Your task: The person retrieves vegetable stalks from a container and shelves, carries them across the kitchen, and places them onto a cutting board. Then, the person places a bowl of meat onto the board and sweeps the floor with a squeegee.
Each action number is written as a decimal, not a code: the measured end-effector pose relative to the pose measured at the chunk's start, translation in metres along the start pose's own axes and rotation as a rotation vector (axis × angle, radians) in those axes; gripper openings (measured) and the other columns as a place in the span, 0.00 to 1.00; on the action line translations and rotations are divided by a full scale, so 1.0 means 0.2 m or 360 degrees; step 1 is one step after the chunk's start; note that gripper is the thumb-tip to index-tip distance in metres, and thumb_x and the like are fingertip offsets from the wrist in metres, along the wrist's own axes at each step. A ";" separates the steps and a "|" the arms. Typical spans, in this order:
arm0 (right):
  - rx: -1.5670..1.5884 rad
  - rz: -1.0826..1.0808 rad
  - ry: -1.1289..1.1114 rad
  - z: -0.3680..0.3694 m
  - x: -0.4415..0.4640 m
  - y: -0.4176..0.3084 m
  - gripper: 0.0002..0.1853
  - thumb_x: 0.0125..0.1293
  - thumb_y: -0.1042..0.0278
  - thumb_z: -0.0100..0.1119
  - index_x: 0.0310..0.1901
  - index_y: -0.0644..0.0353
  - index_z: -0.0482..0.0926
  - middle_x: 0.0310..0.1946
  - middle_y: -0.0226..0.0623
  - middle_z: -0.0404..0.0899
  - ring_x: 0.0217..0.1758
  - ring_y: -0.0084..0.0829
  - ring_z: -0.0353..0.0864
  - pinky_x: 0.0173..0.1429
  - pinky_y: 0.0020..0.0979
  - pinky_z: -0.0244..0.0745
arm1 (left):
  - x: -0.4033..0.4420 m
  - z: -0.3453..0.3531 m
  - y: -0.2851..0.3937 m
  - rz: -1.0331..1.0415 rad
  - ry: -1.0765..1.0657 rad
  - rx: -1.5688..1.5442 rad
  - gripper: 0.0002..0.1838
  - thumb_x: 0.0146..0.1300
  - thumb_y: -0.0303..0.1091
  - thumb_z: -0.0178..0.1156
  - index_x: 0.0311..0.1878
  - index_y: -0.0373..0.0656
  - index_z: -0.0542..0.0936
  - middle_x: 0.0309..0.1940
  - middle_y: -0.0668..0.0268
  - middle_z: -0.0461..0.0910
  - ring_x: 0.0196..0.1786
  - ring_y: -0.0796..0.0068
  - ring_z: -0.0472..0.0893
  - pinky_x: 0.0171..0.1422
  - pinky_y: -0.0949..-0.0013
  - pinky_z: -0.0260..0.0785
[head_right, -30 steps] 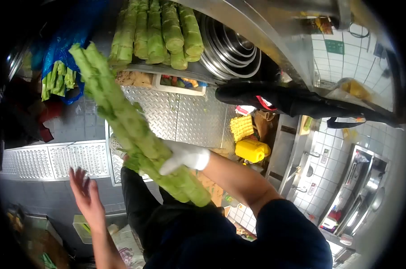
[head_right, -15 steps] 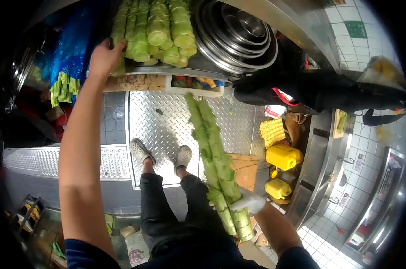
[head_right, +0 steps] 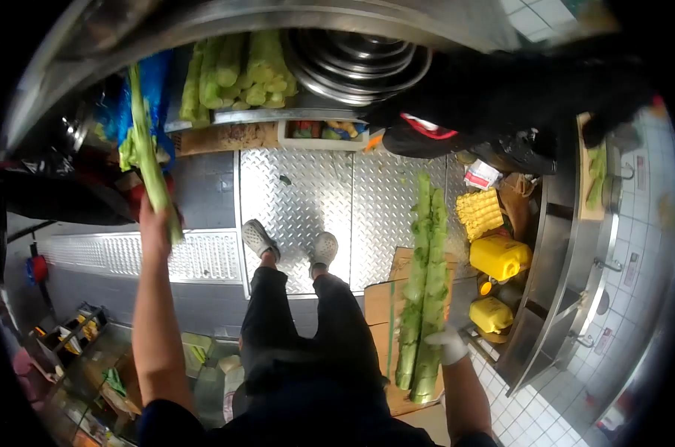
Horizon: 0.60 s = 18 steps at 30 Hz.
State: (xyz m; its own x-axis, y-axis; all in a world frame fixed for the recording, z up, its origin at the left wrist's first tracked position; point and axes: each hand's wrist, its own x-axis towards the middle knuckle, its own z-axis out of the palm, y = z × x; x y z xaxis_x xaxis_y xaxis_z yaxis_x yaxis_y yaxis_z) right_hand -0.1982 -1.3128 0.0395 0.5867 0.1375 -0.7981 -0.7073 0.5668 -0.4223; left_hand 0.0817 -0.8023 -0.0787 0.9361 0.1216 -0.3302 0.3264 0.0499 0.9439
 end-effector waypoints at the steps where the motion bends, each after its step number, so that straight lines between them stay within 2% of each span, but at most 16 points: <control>1: 0.0037 -0.0031 -0.0002 -0.07 -0.07 -0.01 0.50 0.41 0.65 0.69 0.73 0.62 0.63 0.56 0.51 0.80 0.56 0.47 0.83 0.61 0.46 0.81 | -0.20 -0.08 -0.04 -0.0158 0.0187 0.0361 0.13 0.68 0.31 0.61 0.50 0.37 0.70 0.28 0.62 0.77 0.25 0.71 0.79 0.27 0.67 0.73; 2: 0.0071 -0.0064 -0.0003 -0.10 -0.14 -0.01 0.50 0.42 0.65 0.69 0.72 0.62 0.63 0.56 0.51 0.80 0.56 0.47 0.83 0.61 0.46 0.81 | -0.38 -0.18 -0.10 -0.0344 0.0238 0.0665 0.14 0.68 0.32 0.62 0.49 0.36 0.70 0.28 0.62 0.78 0.26 0.72 0.80 0.27 0.67 0.73; 3: 0.0213 -0.0096 0.0013 -0.05 -0.24 -0.05 0.48 0.45 0.66 0.70 0.72 0.64 0.63 0.57 0.51 0.80 0.57 0.48 0.83 0.62 0.47 0.80 | -0.59 -0.22 -0.08 -0.0343 0.0285 0.0682 0.12 0.67 0.28 0.62 0.48 0.35 0.71 0.29 0.61 0.79 0.26 0.72 0.80 0.28 0.67 0.73; 4: 0.0251 -0.0202 0.0055 -0.15 -0.31 0.00 0.47 0.46 0.67 0.71 0.71 0.65 0.63 0.58 0.51 0.79 0.57 0.49 0.82 0.62 0.49 0.80 | -0.77 -0.24 0.01 -0.0585 0.0216 0.0649 0.13 0.66 0.25 0.63 0.50 0.34 0.72 0.30 0.60 0.80 0.29 0.72 0.81 0.31 0.66 0.75; 5: 0.0254 -0.0248 0.0068 -0.23 -0.38 0.02 0.47 0.46 0.66 0.71 0.71 0.65 0.63 0.58 0.51 0.79 0.57 0.50 0.82 0.62 0.50 0.80 | -0.91 -0.34 -0.01 -0.0614 0.0172 0.0741 0.16 0.64 0.22 0.64 0.53 0.33 0.73 0.32 0.59 0.81 0.31 0.71 0.81 0.32 0.66 0.75; 6: 0.0271 -0.0302 0.0093 -0.29 -0.44 0.06 0.47 0.46 0.66 0.71 0.71 0.66 0.64 0.59 0.52 0.78 0.57 0.51 0.82 0.62 0.52 0.79 | -1.02 -0.50 -0.09 -0.0596 0.0063 0.0891 0.17 0.62 0.22 0.65 0.52 0.33 0.74 0.33 0.59 0.81 0.32 0.71 0.80 0.33 0.65 0.75; 7: 0.0325 -0.0345 0.0117 -0.34 -0.52 0.10 0.47 0.47 0.65 0.72 0.71 0.66 0.63 0.59 0.53 0.77 0.56 0.52 0.82 0.62 0.53 0.79 | -1.12 -0.56 -0.03 -0.0452 -0.0104 0.1013 0.15 0.61 0.23 0.66 0.49 0.32 0.75 0.33 0.59 0.82 0.31 0.71 0.79 0.33 0.64 0.74; 8: 0.0382 -0.0430 0.0141 -0.35 -0.59 0.13 0.46 0.48 0.64 0.71 0.71 0.67 0.64 0.59 0.54 0.78 0.56 0.52 0.82 0.61 0.54 0.80 | -1.18 -0.48 0.19 -0.0477 -0.0256 0.1263 0.12 0.60 0.24 0.63 0.47 0.33 0.76 0.31 0.60 0.82 0.29 0.71 0.78 0.33 0.64 0.73; 9: 0.0455 -0.0440 0.0168 -0.34 -0.66 0.16 0.45 0.49 0.64 0.70 0.70 0.68 0.65 0.58 0.54 0.78 0.56 0.52 0.82 0.61 0.53 0.79 | -1.19 -0.55 0.20 -0.0554 -0.0430 0.1347 0.12 0.59 0.26 0.62 0.45 0.34 0.76 0.30 0.59 0.82 0.29 0.71 0.78 0.33 0.62 0.73; 10: 0.0543 -0.0477 0.0208 -0.31 -0.73 0.16 0.43 0.49 0.63 0.69 0.69 0.69 0.67 0.57 0.55 0.79 0.57 0.53 0.82 0.62 0.53 0.79 | -1.18 -0.68 0.10 -0.0488 -0.0559 0.1378 0.12 0.57 0.29 0.62 0.43 0.34 0.77 0.30 0.57 0.82 0.30 0.69 0.80 0.34 0.60 0.74; 11: 0.0531 -0.0650 0.0264 -0.17 -0.85 0.11 0.40 0.52 0.63 0.67 0.67 0.71 0.69 0.56 0.56 0.80 0.58 0.53 0.82 0.63 0.51 0.79 | -1.13 -0.68 0.13 -0.0302 -0.0612 0.1691 0.13 0.56 0.32 0.65 0.42 0.34 0.78 0.31 0.54 0.84 0.33 0.63 0.84 0.38 0.56 0.76; 13: 0.0695 -0.0720 0.0355 -0.35 -0.85 0.32 0.38 0.55 0.63 0.66 0.68 0.70 0.70 0.59 0.59 0.79 0.58 0.54 0.82 0.63 0.52 0.79 | -0.90 -0.90 -0.09 0.0093 -0.1060 0.1996 0.26 0.58 0.39 0.68 0.55 0.33 0.77 0.43 0.53 0.84 0.43 0.52 0.83 0.50 0.55 0.76; 14: 0.0718 -0.0785 0.0337 -0.37 -0.87 0.34 0.38 0.55 0.62 0.66 0.68 0.69 0.69 0.60 0.60 0.78 0.58 0.54 0.82 0.63 0.53 0.79 | -0.95 -0.47 0.38 -0.0229 -0.1018 0.1665 0.26 0.64 0.45 0.64 0.54 0.31 0.77 0.38 0.49 0.84 0.42 0.47 0.82 0.48 0.53 0.75; 16: 0.0865 -0.0907 0.0323 -0.37 -0.93 0.40 0.38 0.56 0.61 0.66 0.68 0.67 0.69 0.59 0.60 0.78 0.57 0.53 0.83 0.62 0.53 0.79 | -0.65 -0.42 0.28 0.0400 -0.1470 0.1811 0.26 0.65 0.47 0.65 0.55 0.32 0.78 0.35 0.49 0.83 0.39 0.49 0.82 0.45 0.53 0.75; 18: 0.0968 -0.1014 0.0286 -0.41 -0.94 0.49 0.38 0.57 0.60 0.66 0.68 0.67 0.69 0.59 0.60 0.78 0.56 0.53 0.83 0.62 0.53 0.79 | -0.25 -0.38 0.05 0.0832 -0.1884 0.1751 0.25 0.67 0.47 0.65 0.56 0.34 0.78 0.33 0.50 0.83 0.33 0.51 0.80 0.40 0.52 0.74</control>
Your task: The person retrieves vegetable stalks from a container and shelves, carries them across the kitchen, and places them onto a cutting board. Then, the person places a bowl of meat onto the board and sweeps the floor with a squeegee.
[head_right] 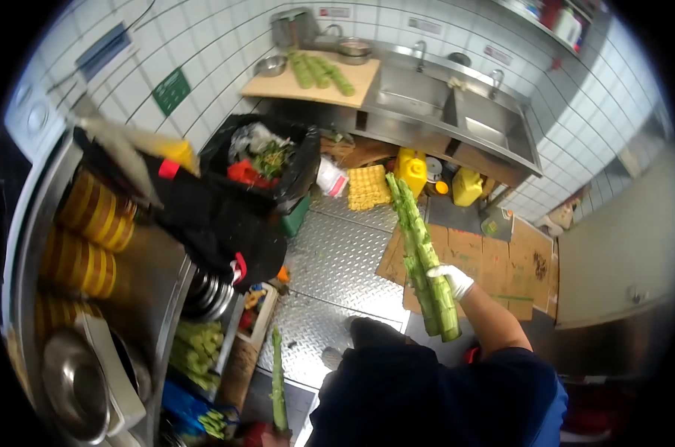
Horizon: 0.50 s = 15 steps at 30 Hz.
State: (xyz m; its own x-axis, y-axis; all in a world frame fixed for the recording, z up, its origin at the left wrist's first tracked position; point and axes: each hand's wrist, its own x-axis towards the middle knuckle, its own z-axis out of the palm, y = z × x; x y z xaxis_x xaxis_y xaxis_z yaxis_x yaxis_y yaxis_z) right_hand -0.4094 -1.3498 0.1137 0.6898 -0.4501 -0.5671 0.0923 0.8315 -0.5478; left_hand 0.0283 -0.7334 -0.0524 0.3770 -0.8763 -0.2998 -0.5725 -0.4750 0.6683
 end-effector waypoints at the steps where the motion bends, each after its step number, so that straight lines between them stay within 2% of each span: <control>1: 0.0050 -0.0082 0.0041 -0.01 -0.04 -0.01 0.37 0.58 0.62 0.66 0.69 0.66 0.68 0.57 0.57 0.79 0.54 0.51 0.83 0.61 0.50 0.80 | 0.18 -0.09 0.19 -0.0188 -0.0025 -0.0212 0.23 0.64 0.41 0.65 0.54 0.33 0.78 0.35 0.52 0.82 0.36 0.54 0.81 0.42 0.55 0.74; 3: 0.0118 -0.0158 0.0121 -0.08 -0.12 -0.09 0.37 0.59 0.62 0.67 0.69 0.65 0.68 0.56 0.57 0.79 0.54 0.51 0.83 0.61 0.50 0.80 | 0.60 -0.36 0.77 -0.0575 0.0003 -0.0637 0.19 0.57 0.30 0.66 0.51 0.33 0.78 0.39 0.56 0.82 0.41 0.61 0.83 0.45 0.60 0.75; 4: 0.0155 -0.0184 0.0157 -0.12 -0.15 -0.12 0.37 0.59 0.63 0.67 0.70 0.65 0.68 0.56 0.57 0.79 0.54 0.51 0.83 0.61 0.50 0.80 | 0.78 -0.41 0.80 -0.0178 0.0036 -0.0288 0.19 0.54 0.33 0.71 0.47 0.34 0.79 0.37 0.50 0.86 0.41 0.54 0.87 0.47 0.54 0.77; 5: 0.0187 -0.0254 0.0155 -0.17 -0.17 -0.15 0.37 0.59 0.63 0.67 0.70 0.65 0.67 0.56 0.58 0.79 0.56 0.51 0.82 0.62 0.51 0.79 | 0.95 -0.43 0.90 -0.0195 -0.0029 -0.0132 0.24 0.54 0.34 0.72 0.53 0.34 0.79 0.37 0.51 0.85 0.41 0.57 0.86 0.48 0.57 0.77; 6: 0.0223 -0.0321 0.0207 -0.24 -0.18 -0.18 0.37 0.59 0.64 0.66 0.69 0.65 0.68 0.56 0.58 0.79 0.57 0.52 0.82 0.61 0.52 0.80 | 1.12 -0.44 1.02 -0.0106 -0.0031 -0.0240 0.24 0.55 0.33 0.72 0.54 0.35 0.79 0.37 0.53 0.85 0.40 0.59 0.85 0.48 0.58 0.77; 7: 0.0227 -0.0376 0.0233 -0.30 -0.18 -0.22 0.36 0.59 0.64 0.67 0.69 0.65 0.68 0.56 0.57 0.79 0.56 0.52 0.82 0.60 0.52 0.80 | 1.28 -0.42 1.14 -0.0018 -0.0038 -0.0346 0.25 0.56 0.33 0.71 0.56 0.35 0.78 0.37 0.55 0.84 0.39 0.61 0.84 0.47 0.59 0.77; 8: 0.0235 -0.0431 0.0264 -0.38 -0.17 -0.26 0.36 0.59 0.64 0.67 0.69 0.65 0.68 0.55 0.57 0.80 0.56 0.52 0.83 0.59 0.53 0.81 | 1.45 -0.36 1.24 -0.0053 -0.0043 -0.0434 0.24 0.58 0.30 0.69 0.57 0.35 0.77 0.38 0.61 0.83 0.38 0.67 0.82 0.47 0.62 0.77; 10: 0.0261 -0.0482 0.0323 -0.53 -0.15 -0.36 0.36 0.58 0.65 0.67 0.68 0.65 0.69 0.54 0.53 0.80 0.55 0.50 0.83 0.58 0.51 0.82 | 1.74 -0.27 1.55 -0.0127 -0.0119 -0.0813 0.21 0.61 0.27 0.66 0.57 0.35 0.77 0.40 0.66 0.82 0.37 0.74 0.80 0.44 0.68 0.75; 12: 0.0188 -0.0617 0.0403 -0.66 -0.12 -0.50 0.34 0.57 0.65 0.67 0.66 0.63 0.71 0.52 0.54 0.82 0.52 0.49 0.85 0.57 0.52 0.82 | 2.00 -0.15 1.86 -0.0206 -0.0165 -0.1197 0.20 0.61 0.25 0.65 0.57 0.37 0.77 0.39 0.69 0.80 0.36 0.79 0.79 0.41 0.74 0.73; 13: 0.0203 -0.0611 0.0433 -0.75 -0.09 -0.56 0.35 0.56 0.66 0.68 0.67 0.63 0.71 0.52 0.53 0.82 0.52 0.49 0.85 0.57 0.51 0.82 | 2.16 -0.05 1.91 -0.0123 -0.0209 -0.1275 0.19 0.62 0.24 0.65 0.56 0.37 0.77 0.38 0.70 0.80 0.35 0.81 0.78 0.38 0.75 0.72; 15: 0.0206 -0.0559 0.0511 -0.92 -0.09 -0.70 0.36 0.55 0.67 0.68 0.67 0.62 0.71 0.52 0.51 0.82 0.53 0.47 0.84 0.57 0.50 0.82 | 2.39 0.09 2.13 -0.0187 -0.0206 -0.1429 0.19 0.62 0.23 0.65 0.56 0.37 0.76 0.36 0.69 0.80 0.34 0.79 0.78 0.38 0.74 0.72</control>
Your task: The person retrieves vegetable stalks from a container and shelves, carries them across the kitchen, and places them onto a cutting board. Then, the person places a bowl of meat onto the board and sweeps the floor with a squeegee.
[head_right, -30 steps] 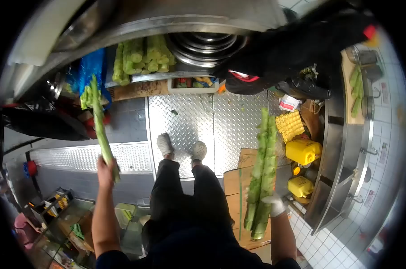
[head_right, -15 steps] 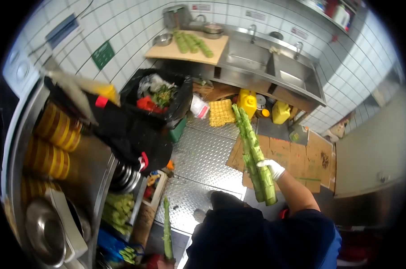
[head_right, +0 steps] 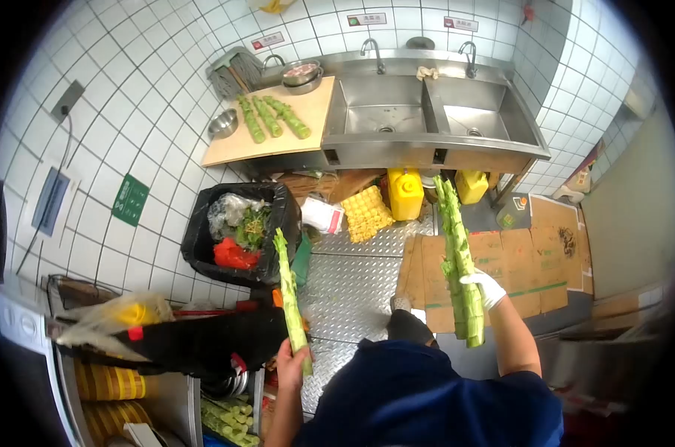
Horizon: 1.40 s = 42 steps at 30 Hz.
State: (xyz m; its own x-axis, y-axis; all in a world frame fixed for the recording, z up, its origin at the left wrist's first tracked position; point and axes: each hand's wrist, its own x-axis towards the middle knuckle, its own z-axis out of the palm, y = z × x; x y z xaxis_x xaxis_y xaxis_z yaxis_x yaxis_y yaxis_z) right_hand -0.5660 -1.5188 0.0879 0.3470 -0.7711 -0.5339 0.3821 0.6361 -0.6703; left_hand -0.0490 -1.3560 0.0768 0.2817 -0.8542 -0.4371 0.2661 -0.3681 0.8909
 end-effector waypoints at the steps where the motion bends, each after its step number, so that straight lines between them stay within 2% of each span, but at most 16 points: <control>1: -0.0016 0.0010 0.0013 -0.03 0.04 -0.07 0.36 0.55 0.66 0.68 0.68 0.62 0.71 0.52 0.49 0.81 0.53 0.46 0.84 0.57 0.49 0.82 | 0.10 0.11 0.06 -0.0026 0.0013 -0.0079 0.19 0.62 0.23 0.65 0.56 0.37 0.76 0.36 0.69 0.79 0.33 0.79 0.79 0.37 0.73 0.72; 4: -0.0029 0.0076 0.0015 -0.02 0.11 -0.33 0.38 0.56 0.66 0.69 0.69 0.63 0.70 0.55 0.43 0.80 0.53 0.42 0.83 0.57 0.45 0.81 | 0.37 0.40 0.24 0.0063 -0.0003 -0.0102 0.14 0.64 0.25 0.63 0.53 0.38 0.76 0.31 0.67 0.79 0.29 0.78 0.79 0.32 0.72 0.72; 5: -0.0060 0.0142 0.0053 -0.05 0.13 -0.39 0.38 0.55 0.66 0.69 0.70 0.63 0.70 0.56 0.43 0.79 0.54 0.42 0.82 0.57 0.44 0.81 | 0.44 0.46 0.29 0.0083 0.0004 -0.0014 0.13 0.64 0.24 0.60 0.52 0.36 0.76 0.34 0.64 0.80 0.30 0.72 0.81 0.35 0.69 0.75; 15: -0.0451 0.0227 -0.0097 -0.02 0.65 -0.78 0.46 0.51 0.62 0.73 0.74 0.64 0.65 0.61 0.39 0.76 0.58 0.37 0.79 0.64 0.40 0.75 | 1.12 0.69 0.64 0.0099 0.0148 0.0069 0.23 0.63 0.21 0.63 0.62 0.33 0.73 0.40 0.66 0.80 0.36 0.78 0.81 0.40 0.72 0.75; 21: -0.0460 0.0292 -0.0297 0.40 1.32 -0.99 0.46 0.54 0.60 0.74 0.74 0.65 0.65 0.61 0.38 0.77 0.58 0.33 0.78 0.65 0.37 0.73 | 1.69 0.71 0.81 0.0226 0.0157 0.0082 0.20 0.64 0.23 0.63 0.59 0.35 0.76 0.36 0.66 0.80 0.34 0.77 0.81 0.39 0.72 0.74; 24: -0.0461 0.0285 -0.0442 0.78 1.74 -1.18 0.47 0.54 0.63 0.74 0.75 0.65 0.63 0.61 0.39 0.76 0.58 0.33 0.77 0.63 0.33 0.74 | 2.12 0.68 0.95 0.0293 0.0113 0.0064 0.18 0.64 0.23 0.63 0.57 0.35 0.76 0.35 0.67 0.80 0.33 0.78 0.80 0.38 0.73 0.73; 27: -0.0581 0.0406 -0.0598 1.03 2.30 -1.33 0.44 0.54 0.65 0.72 0.74 0.63 0.64 0.60 0.39 0.77 0.60 0.33 0.76 0.66 0.35 0.72 | 2.62 0.64 1.17 0.0380 0.0086 0.0148 0.17 0.64 0.23 0.63 0.56 0.35 0.77 0.35 0.67 0.80 0.33 0.79 0.79 0.37 0.73 0.71; 29: -0.0643 0.0349 -0.0511 1.40 2.55 -1.52 0.43 0.54 0.67 0.72 0.73 0.62 0.65 0.58 0.39 0.77 0.56 0.33 0.78 0.62 0.35 0.75 | 2.92 0.65 1.40 0.0436 0.0085 0.0096 0.18 0.65 0.24 0.63 0.57 0.35 0.77 0.36 0.67 0.80 0.33 0.79 0.79 0.38 0.73 0.71; 30: -0.0567 0.0482 -0.0551 1.44 2.77 -1.56 0.43 0.55 0.68 0.73 0.73 0.61 0.65 0.56 0.38 0.78 0.55 0.32 0.79 0.61 0.34 0.76 | 3.08 0.65 1.51 0.0506 0.0105 0.0183 0.20 0.64 0.27 0.65 0.58 0.33 0.76 0.37 0.63 0.81 0.36 0.72 0.80 0.42 0.68 0.73; 31: -0.0645 0.0468 -0.0633 1.65 2.91 -1.69 0.42 0.58 0.68 0.72 0.74 0.60 0.64 0.56 0.38 0.78 0.54 0.31 0.79 0.61 0.33 0.77 | 3.24 0.64 1.63 0.0583 0.0135 0.0269 0.23 0.64 0.31 0.66 0.59 0.31 0.75 0.38 0.58 0.82 0.39 0.66 0.82 0.46 0.64 0.75; 32: -0.0715 0.0466 -0.0471 1.76 3.08 -1.76 0.44 0.59 0.66 0.73 0.76 0.60 0.62 0.58 0.40 0.78 0.55 0.32 0.80 0.60 0.33 0.77 | 3.38 0.64 1.75 0.0630 0.0177 0.0334 0.26 0.64 0.33 0.67 0.62 0.30 0.74 0.43 0.53 0.82 0.45 0.60 0.82 0.52 0.61 0.74; 34: -0.1062 0.0325 -0.0439 2.09 3.35 -1.95 0.50 0.62 0.57 0.73 0.80 0.61 0.54 0.65 0.47 0.75 0.57 0.36 0.80 0.62 0.35 0.78 | 3.64 0.60 1.90 0.0701 0.0305 0.0436 0.31 0.65 0.36 0.67 0.67 0.29 0.71 0.51 0.46 0.80 0.54 0.53 0.80 0.61 0.58 0.72; 35: -0.1566 -0.0012 -0.0171 2.21 3.51 -1.98 0.54 0.61 0.52 0.73 0.81 0.59 0.51 0.68 0.52 0.72 0.63 0.45 0.79 0.67 0.40 0.76 | 3.78 0.58 1.93 0.0730 0.0385 0.0467 0.33 0.65 0.37 0.67 0.68 0.29 0.69 0.56 0.44 0.78 0.59 0.51 0.79 0.64 0.57 0.70; 37: -0.2442 -0.0427 0.0018 2.24 3.89 -1.91 0.58 0.59 0.43 0.72 0.82 0.56 0.47 0.75 0.61 0.61 0.71 0.58 0.72 0.74 0.44 0.69 | 3.99 0.49 1.94 0.0718 0.0537 0.0518 0.35 0.65 0.37 0.67 0.70 0.29 0.68 0.62 0.41 0.74 0.65 0.48 0.75 0.68 0.56 0.67; 40: -0.3400 -0.0309 0.0226 2.47 4.07 -1.74 0.60 0.58 0.34 0.68 0.82 0.53 0.45 0.79 0.66 0.48 0.78 0.64 0.60 0.78 0.49 0.62 | 4.32 0.25 1.88 0.0656 0.0729 0.0716 0.38 0.66 0.38 0.66 0.75 0.31 0.64 0.70 0.40 0.68 0.71 0.48 0.70 0.71 0.56 0.66; 42: -0.2841 -0.0150 0.0185 2.34 4.28 -1.56 0.59 0.59 0.32 0.65 0.83 0.53 0.45 0.80 0.66 0.43 0.81 0.63 0.54 0.79 0.54 0.59 | 4.48 0.12 1.92 0.0717 0.0841 0.0859 0.39 0.64 0.36 0.67 0.75 0.31 0.64 0.69 0.37 0.67 0.70 0.42 0.69 0.73 0.51 0.65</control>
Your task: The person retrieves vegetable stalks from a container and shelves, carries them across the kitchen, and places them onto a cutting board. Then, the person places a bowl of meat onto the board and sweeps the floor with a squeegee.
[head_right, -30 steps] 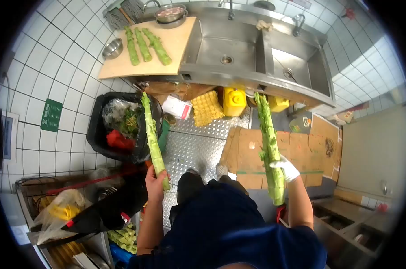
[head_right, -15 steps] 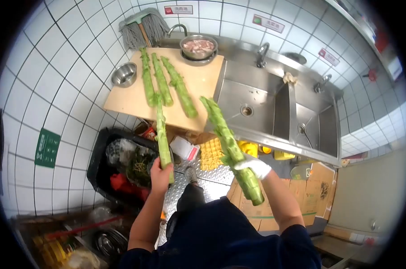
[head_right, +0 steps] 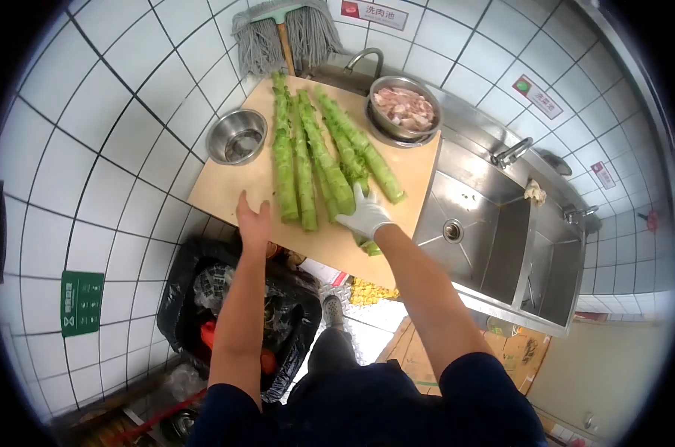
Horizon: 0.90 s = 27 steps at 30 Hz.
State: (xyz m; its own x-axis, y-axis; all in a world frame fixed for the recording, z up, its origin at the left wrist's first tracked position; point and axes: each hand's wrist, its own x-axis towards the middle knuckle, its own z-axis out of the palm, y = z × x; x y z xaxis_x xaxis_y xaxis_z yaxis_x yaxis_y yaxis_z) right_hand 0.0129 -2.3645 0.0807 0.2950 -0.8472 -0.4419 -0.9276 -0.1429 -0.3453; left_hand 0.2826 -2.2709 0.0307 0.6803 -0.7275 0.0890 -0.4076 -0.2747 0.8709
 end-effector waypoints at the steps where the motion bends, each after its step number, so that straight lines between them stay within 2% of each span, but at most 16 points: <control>1: 0.0284 0.0055 -0.0051 0.09 0.06 0.03 0.59 0.59 0.31 0.64 0.83 0.53 0.44 0.81 0.66 0.41 0.82 0.63 0.51 0.79 0.56 0.57 | 0.10 -0.01 -0.04 0.0046 0.0042 0.0072 0.40 0.63 0.35 0.67 0.75 0.31 0.64 0.68 0.35 0.67 0.70 0.39 0.69 0.73 0.49 0.64; 2: 0.0050 0.0116 -0.0030 0.06 0.02 -0.03 0.57 0.62 0.32 0.61 0.83 0.53 0.44 0.80 0.67 0.42 0.83 0.62 0.48 0.79 0.60 0.55 | 0.21 0.00 -0.09 0.0098 0.0088 0.0192 0.40 0.62 0.35 0.68 0.75 0.32 0.64 0.68 0.34 0.67 0.70 0.37 0.69 0.74 0.49 0.64; 4: -0.0160 0.0094 0.0043 0.09 0.01 -0.07 0.54 0.65 0.32 0.58 0.83 0.53 0.44 0.80 0.68 0.42 0.82 0.63 0.50 0.79 0.59 0.55 | 0.40 0.03 -0.19 0.0200 0.0161 0.0421 0.41 0.61 0.34 0.68 0.75 0.33 0.64 0.67 0.33 0.68 0.69 0.32 0.68 0.75 0.47 0.63; 6: -0.0315 0.0068 0.0098 0.10 0.01 -0.05 0.50 0.70 0.34 0.54 0.82 0.53 0.46 0.79 0.69 0.44 0.81 0.63 0.52 0.79 0.58 0.54 | 0.55 0.03 -0.13 0.0129 0.0073 0.0530 0.41 0.62 0.33 0.67 0.77 0.38 0.62 0.65 0.31 0.68 0.67 0.31 0.69 0.73 0.48 0.65; 9: -0.0245 -0.0053 0.0118 0.11 0.03 0.01 0.49 0.69 0.34 0.54 0.82 0.54 0.48 0.79 0.68 0.46 0.80 0.65 0.53 0.79 0.58 0.54 | 0.82 0.13 -0.38 0.0396 0.0051 0.0526 0.34 0.62 0.35 0.69 0.72 0.40 0.70 0.65 0.28 0.67 0.63 0.32 0.71 0.70 0.48 0.68; 10: -0.0175 -0.0101 0.0273 0.11 0.02 0.03 0.46 0.70 0.38 0.56 0.80 0.56 0.51 0.76 0.69 0.52 0.77 0.66 0.58 0.78 0.55 0.59 | 0.87 0.15 -0.40 0.0397 0.0024 0.0502 0.32 0.62 0.36 0.69 0.68 0.39 0.73 0.63 0.29 0.68 0.62 0.33 0.72 0.68 0.47 0.68; 12: 0.0014 -0.0155 0.0487 0.10 -0.03 0.10 0.43 0.71 0.45 0.59 0.79 0.57 0.54 0.75 0.68 0.55 0.77 0.65 0.59 0.78 0.52 0.59 | 0.92 0.13 -0.45 0.0373 -0.0009 0.0482 0.26 0.61 0.38 0.71 0.61 0.38 0.78 0.60 0.30 0.70 0.58 0.34 0.74 0.65 0.47 0.70; 13: 0.0113 -0.0193 0.0577 0.10 -0.06 0.13 0.42 0.71 0.48 0.61 0.79 0.58 0.56 0.75 0.68 0.57 0.77 0.64 0.59 0.79 0.50 0.59 | 0.87 0.09 -0.42 0.0325 0.0028 0.0474 0.25 0.61 0.39 0.72 0.57 0.37 0.79 0.58 0.32 0.71 0.57 0.35 0.74 0.64 0.47 0.70; 14: 0.0168 -0.0332 0.0657 0.10 -0.11 0.18 0.39 0.70 0.57 0.64 0.77 0.61 0.59 0.74 0.66 0.60 0.77 0.61 0.60 0.79 0.48 0.59 | 0.78 0.05 -0.35 0.0275 0.0071 0.0470 0.23 0.61 0.40 0.73 0.54 0.36 0.80 0.56 0.34 0.72 0.56 0.36 0.75 0.62 0.48 0.71; 17: 0.0115 -0.0414 0.0757 0.13 -0.33 0.38 0.39 0.67 0.59 0.66 0.75 0.62 0.61 0.74 0.66 0.60 0.76 0.63 0.62 0.78 0.49 0.61 | 0.53 -0.04 -0.33 0.0188 0.0198 0.0512 0.21 0.60 0.41 0.74 0.50 0.37 0.81 0.49 0.39 0.74 0.53 0.38 0.76 0.58 0.48 0.71; 20: 0.0368 -0.0419 0.0692 0.21 -0.49 0.68 0.36 0.66 0.67 0.65 0.74 0.60 0.63 0.70 0.60 0.65 0.77 0.58 0.60 0.80 0.49 0.58 | 0.12 -0.27 -0.26 0.0230 0.0212 0.0452 0.21 0.56 0.36 0.75 0.50 0.39 0.81 0.54 0.40 0.72 0.53 0.37 0.76 0.60 0.47 0.71; 21: 0.0160 -0.0393 0.0592 0.19 -0.57 0.76 0.37 0.69 0.72 0.63 0.77 0.64 0.58 0.76 0.52 0.61 0.81 0.47 0.56 0.82 0.44 0.53 | -0.05 -0.36 -0.27 0.0213 0.0223 0.0425 0.21 0.55 0.35 0.76 0.50 0.40 0.81 0.56 0.40 0.71 0.53 0.36 0.76 0.62 0.47 0.71; 22: 0.0144 -0.0463 0.0589 0.24 -0.58 0.92 0.36 0.69 0.75 0.61 0.77 0.65 0.59 0.75 0.51 0.61 0.80 0.46 0.58 0.82 0.42 0.54 | -0.23 -0.46 -0.22 0.0149 0.0262 0.0391 0.22 0.54 0.34 0.76 0.50 0.40 0.80 0.58 0.40 0.70 0.55 0.36 0.76 0.63 0.48 0.71; 23: 0.0743 -0.0469 0.0591 0.30 -0.61 1.00 0.35 0.70 0.75 0.60 0.76 0.64 0.61 0.74 0.50 0.62 0.78 0.46 0.61 0.81 0.41 0.56 | -0.42 -0.57 -0.17 0.0088 0.0307 0.0356 0.23 0.53 0.34 0.77 0.51 0.40 0.80 0.59 0.41 0.69 0.56 0.35 0.75 0.64 0.48 0.71; 25: 0.0252 -0.0549 0.0809 0.33 -0.59 1.22 0.29 0.72 0.74 0.56 0.74 0.63 0.64 0.72 0.50 0.66 0.76 0.46 0.65 0.79 0.41 0.61 | -0.76 -0.75 -0.11 -0.0132 0.0250 0.0407 0.24 0.52 0.34 0.77 0.52 0.40 0.80 0.62 0.41 0.68 0.61 0.35 0.74 0.65 0.49 0.71; 27: 0.0399 -0.0438 0.0529 0.24 -0.65 1.29 0.34 0.72 0.73 0.57 0.77 0.61 0.59 0.77 0.46 0.59 0.79 0.41 0.61 0.79 0.39 0.61 | -1.08 -0.91 -0.17 -0.0109 0.0261 0.0634 0.25 0.51 0.34 0.78 0.53 0.41 0.81 0.64 0.42 0.68 0.65 0.39 0.73 0.68 0.50 0.70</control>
State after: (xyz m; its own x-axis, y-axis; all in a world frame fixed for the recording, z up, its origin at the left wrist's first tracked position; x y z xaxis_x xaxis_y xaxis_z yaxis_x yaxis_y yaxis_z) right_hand -0.2538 -2.2667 0.0090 0.3944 -0.9184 -0.0326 -0.7297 -0.2914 -0.6185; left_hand 0.2596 -1.9899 0.0701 0.7888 -0.5983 0.1410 -0.5393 -0.5635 0.6257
